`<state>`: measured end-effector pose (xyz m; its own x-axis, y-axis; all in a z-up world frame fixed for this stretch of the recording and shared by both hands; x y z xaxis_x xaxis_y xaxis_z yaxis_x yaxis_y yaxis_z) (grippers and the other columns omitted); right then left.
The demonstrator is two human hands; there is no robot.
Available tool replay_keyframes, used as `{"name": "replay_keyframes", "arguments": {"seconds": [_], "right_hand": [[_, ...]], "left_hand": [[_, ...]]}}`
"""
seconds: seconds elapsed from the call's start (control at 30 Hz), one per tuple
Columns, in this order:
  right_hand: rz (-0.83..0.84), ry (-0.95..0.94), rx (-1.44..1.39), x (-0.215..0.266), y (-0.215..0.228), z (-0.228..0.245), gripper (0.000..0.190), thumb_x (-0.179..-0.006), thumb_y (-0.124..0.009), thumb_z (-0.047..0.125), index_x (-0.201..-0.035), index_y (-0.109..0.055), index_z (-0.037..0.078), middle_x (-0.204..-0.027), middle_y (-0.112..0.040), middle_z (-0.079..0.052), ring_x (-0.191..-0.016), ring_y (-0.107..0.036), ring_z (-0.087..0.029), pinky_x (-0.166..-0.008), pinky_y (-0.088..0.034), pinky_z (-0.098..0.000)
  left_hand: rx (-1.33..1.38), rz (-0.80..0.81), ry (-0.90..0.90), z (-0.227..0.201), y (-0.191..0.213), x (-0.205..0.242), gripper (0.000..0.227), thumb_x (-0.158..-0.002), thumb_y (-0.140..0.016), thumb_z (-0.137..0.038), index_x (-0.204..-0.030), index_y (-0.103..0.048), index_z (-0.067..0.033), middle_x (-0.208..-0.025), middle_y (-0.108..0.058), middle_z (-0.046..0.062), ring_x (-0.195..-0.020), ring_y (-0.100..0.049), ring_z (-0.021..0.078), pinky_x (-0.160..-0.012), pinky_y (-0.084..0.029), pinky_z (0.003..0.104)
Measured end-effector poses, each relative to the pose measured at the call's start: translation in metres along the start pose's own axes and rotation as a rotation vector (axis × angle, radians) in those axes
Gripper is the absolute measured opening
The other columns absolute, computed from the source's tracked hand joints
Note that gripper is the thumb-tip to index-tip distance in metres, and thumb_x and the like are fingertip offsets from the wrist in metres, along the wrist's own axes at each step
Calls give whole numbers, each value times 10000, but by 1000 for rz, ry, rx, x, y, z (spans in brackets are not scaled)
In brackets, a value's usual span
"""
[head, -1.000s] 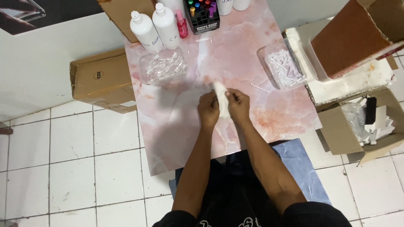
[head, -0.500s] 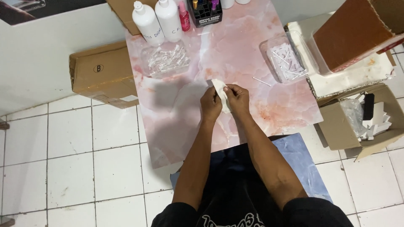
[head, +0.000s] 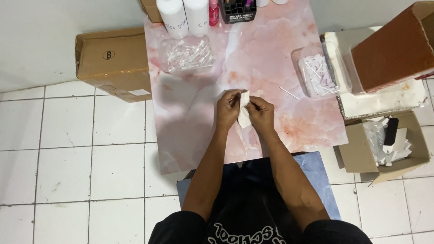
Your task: Wrapping a perfume tester stick in a white cloth for preparation or packaging.
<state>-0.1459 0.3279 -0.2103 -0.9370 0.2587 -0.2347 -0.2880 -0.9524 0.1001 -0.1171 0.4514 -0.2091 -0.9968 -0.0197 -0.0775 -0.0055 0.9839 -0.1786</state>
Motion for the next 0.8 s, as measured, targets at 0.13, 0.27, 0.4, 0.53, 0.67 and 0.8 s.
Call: {"name": "replay_keyframes", "arguments": {"seconds": [0.13, 0.27, 0.4, 0.53, 0.67, 0.8], "right_hand": [[-22, -61, -48, -5, 1, 5, 158, -913, -710, -116, -1038, -774, -45, -891, -724, -162, -829, -622, -151, -764, -548, -351], [-39, -131, -67, -6, 5, 9, 174, -956, -683, -59, -1099, -773, -15, -883, -733, -124, -815, -615, -124, -747, -544, -323], [21, -149, -91, -11, 9, -1, 210, -939, -707, -57, -1140, -761, -21, -874, -741, -130, -811, -621, -115, -739, -544, -308], [80, -191, -79, -11, 14, -3, 246, -893, -745, -63, -1130, -765, 0, -837, -725, -82, -745, -594, -86, -707, -523, -268], [-15, -220, -123, -13, 15, -18, 177, -923, -700, -49, -1072, -770, 17, -797, -689, -56, -720, -587, -85, -675, -507, -256], [-133, -272, -223, -13, 17, -18, 149, -943, -676, -22, -1062, -755, 24, -772, -638, -18, -709, -577, -79, -659, -486, -234]], "left_hand": [[10, 1, 67, 2, 1, -4, 239, -951, -674, 15, -1186, -716, 7, -1073, -725, 204, -1044, -670, 238, -944, -586, 382], [-7, 16, 99, 22, 2, -1, 308, -915, -719, 2, -1223, -711, 10, -1118, -729, 220, -1067, -659, 234, -973, -568, 417], [18, 44, 146, 26, 0, -4, 324, -905, -749, -10, -1228, -719, -11, -1149, -727, 236, -1093, -680, 288, -994, -558, 443], [-31, 78, 114, 11, 6, -3, 343, -865, -758, 28, -1205, -727, -6, -1177, -699, 243, -1107, -679, 349, -988, -562, 451], [-17, 50, 143, 26, 2, -3, 336, -868, -765, -15, -1202, -727, -33, -1111, -725, 188, -1043, -694, 271, -968, -584, 396], [-14, 10, 89, 32, 1, -7, 358, -843, -804, -2, -1191, -725, -25, -1071, -727, 182, -1021, -701, 240, -905, -600, 367]]}}
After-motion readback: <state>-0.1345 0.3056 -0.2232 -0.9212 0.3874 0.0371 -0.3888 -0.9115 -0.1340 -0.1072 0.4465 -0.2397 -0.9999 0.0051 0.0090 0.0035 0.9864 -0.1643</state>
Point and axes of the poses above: each hand's wrist, its own x-axis away from the middle knuckle, its own y-axis out of the back of the hand, z = x × y, the point moved 1 cm from there along -x, towards the middle knuckle
